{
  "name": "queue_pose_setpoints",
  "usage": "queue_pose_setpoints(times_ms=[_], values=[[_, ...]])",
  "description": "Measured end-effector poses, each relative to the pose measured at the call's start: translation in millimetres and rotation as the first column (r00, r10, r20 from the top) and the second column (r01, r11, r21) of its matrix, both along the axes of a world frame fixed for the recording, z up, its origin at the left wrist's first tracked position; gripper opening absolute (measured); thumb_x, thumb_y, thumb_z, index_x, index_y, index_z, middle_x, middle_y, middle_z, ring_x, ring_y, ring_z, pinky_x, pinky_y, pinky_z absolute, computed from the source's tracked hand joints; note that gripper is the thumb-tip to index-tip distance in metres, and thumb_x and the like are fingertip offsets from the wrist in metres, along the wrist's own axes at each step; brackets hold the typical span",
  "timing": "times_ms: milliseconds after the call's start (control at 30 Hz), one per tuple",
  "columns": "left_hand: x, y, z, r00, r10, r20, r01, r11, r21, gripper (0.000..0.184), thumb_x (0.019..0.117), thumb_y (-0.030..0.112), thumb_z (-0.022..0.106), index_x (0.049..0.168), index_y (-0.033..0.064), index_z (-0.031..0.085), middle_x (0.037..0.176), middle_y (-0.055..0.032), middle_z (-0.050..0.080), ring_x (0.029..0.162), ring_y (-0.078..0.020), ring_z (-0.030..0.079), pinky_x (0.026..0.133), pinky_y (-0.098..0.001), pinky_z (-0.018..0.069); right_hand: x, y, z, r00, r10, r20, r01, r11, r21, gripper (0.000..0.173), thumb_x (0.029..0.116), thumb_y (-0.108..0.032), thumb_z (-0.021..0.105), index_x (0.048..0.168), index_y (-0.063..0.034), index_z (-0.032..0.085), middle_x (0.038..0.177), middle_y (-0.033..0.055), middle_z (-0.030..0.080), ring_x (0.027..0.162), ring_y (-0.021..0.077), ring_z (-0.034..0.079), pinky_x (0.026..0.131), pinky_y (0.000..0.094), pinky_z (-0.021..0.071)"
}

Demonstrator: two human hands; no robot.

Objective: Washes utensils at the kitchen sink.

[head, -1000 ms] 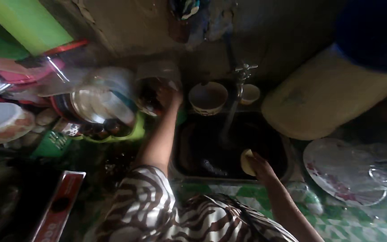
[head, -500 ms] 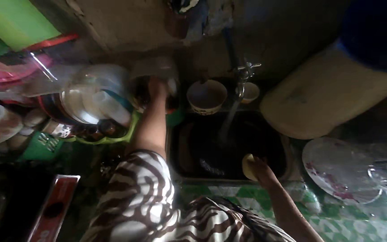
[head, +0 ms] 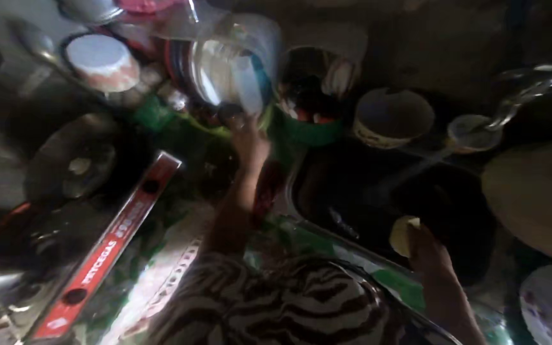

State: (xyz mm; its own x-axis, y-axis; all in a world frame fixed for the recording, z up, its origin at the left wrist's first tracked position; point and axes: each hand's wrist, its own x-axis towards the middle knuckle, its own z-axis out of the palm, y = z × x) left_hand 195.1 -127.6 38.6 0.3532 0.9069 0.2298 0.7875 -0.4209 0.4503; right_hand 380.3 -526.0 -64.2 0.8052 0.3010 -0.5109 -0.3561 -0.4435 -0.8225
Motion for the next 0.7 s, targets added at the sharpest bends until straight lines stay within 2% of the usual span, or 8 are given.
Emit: queue_pose_setpoints(times_ms=[133,267,333,400,467,567,633,700], values=[[-115,-5,-53,0.895,0.407,-0.184,-0.445,0.85,-0.283,0.049,0.1004,0.027,0.058,0.148,0.0149,0.053,0.158,-0.0218,0.04,0.147,-0.0462,0.033,0.11,-0.0721,0.0315,-4,19,-5,0.99,-0.093,-0.105,0.114,0.97,0.214,0.038,0.1076,-0.029,0.05,0.137,-0.0056,0.053,0.107,0.0048,0.065,0.09,0.0104,0.066,0.08,0.0336,0.0586],[-167,-16,-84,0.724,0.666,-0.179,-0.675,0.631,-0.383,0.067,0.1012,0.031,0.06,0.156,0.0018,0.036,0.16,-0.0297,0.032,0.147,-0.0486,0.032,0.116,-0.063,0.0334,-10,33,-5,0.977,-0.115,-0.182,0.167,0.939,0.302,0.034,0.1091,-0.03,0.044,0.13,-0.0052,0.053,0.105,0.004,0.063,0.09,0.0114,0.065,0.081,0.0345,0.0581],[-183,-12,-103,0.701,0.711,-0.054,-0.632,0.584,-0.509,0.057,0.1029,0.028,0.06,0.149,-0.0025,0.044,0.149,-0.03,0.046,0.137,-0.0449,0.048,0.11,-0.0584,0.0434,-12,39,-7,0.973,-0.121,-0.197,0.187,0.913,0.362,0.029,0.1083,-0.028,0.045,0.126,-0.0066,0.055,0.1,0.0026,0.065,0.087,0.0112,0.066,0.078,0.0342,0.0591],[-196,-2,-128,0.627,0.756,0.185,-0.461,0.552,-0.695,0.063,0.1031,0.029,0.062,0.155,0.0045,0.036,0.144,-0.0261,0.053,0.125,-0.0396,0.058,0.1,-0.0559,0.052,-16,42,-5,0.973,-0.097,-0.211,0.178,0.895,0.409,0.028,0.1091,-0.028,0.044,0.125,-0.0082,0.055,0.098,0.0015,0.066,0.085,0.011,0.067,0.077,0.034,0.0601],[-195,4,-135,0.535,0.804,0.26,-0.417,0.519,-0.746,0.061,0.1003,0.025,0.067,0.152,0.0038,0.041,0.141,-0.0259,0.054,0.121,-0.0391,0.06,0.097,-0.0558,0.0534,-20,44,-3,0.97,-0.093,-0.225,0.181,0.895,0.409,0.028,0.1092,-0.028,0.043,0.125,-0.0082,0.055,0.098,0.0019,0.065,0.085,0.0117,0.066,0.077,0.0345,0.0595],[-182,6,-129,0.521,0.835,0.178,-0.555,0.49,-0.672,0.065,0.0951,0.021,0.072,0.147,-0.0045,0.043,0.141,-0.028,0.054,0.124,-0.0399,0.059,0.102,-0.0535,0.0515,-24,43,2,0.969,-0.107,-0.223,0.187,0.907,0.378,0.029,0.1093,-0.027,0.042,0.127,-0.0083,0.055,0.1,0.0023,0.065,0.087,0.0116,0.066,0.077,0.0342,0.0591],[-184,11,-145,0.483,0.836,0.261,-0.491,0.506,-0.709,0.065,0.0929,0.016,0.073,0.148,-0.0002,0.043,0.134,-0.027,0.058,0.11,-0.0378,0.065,0.089,-0.0525,0.0576,-25,41,2,0.968,-0.102,-0.23,0.188,0.902,0.388,0.027,0.1097,-0.027,0.042,0.125,-0.0082,0.055,0.098,0.0023,0.065,0.086,0.0116,0.067,0.076,0.0341,0.0598],[-189,12,-155,0.492,0.813,0.311,-0.394,0.526,-0.753,0.062,0.0934,0.012,0.071,0.148,0.0016,0.044,0.135,-0.0264,0.057,0.111,-0.0378,0.064,0.09,-0.0537,0.0567,-26,38,1,0.967,-0.097,-0.234,0.187,0.897,0.4,0.028,0.1098,-0.027,0.042,0.123,-0.007,0.056,0.095,0.0027,0.066,0.084,0.0124,0.068,0.076,0.0345,0.0603]])
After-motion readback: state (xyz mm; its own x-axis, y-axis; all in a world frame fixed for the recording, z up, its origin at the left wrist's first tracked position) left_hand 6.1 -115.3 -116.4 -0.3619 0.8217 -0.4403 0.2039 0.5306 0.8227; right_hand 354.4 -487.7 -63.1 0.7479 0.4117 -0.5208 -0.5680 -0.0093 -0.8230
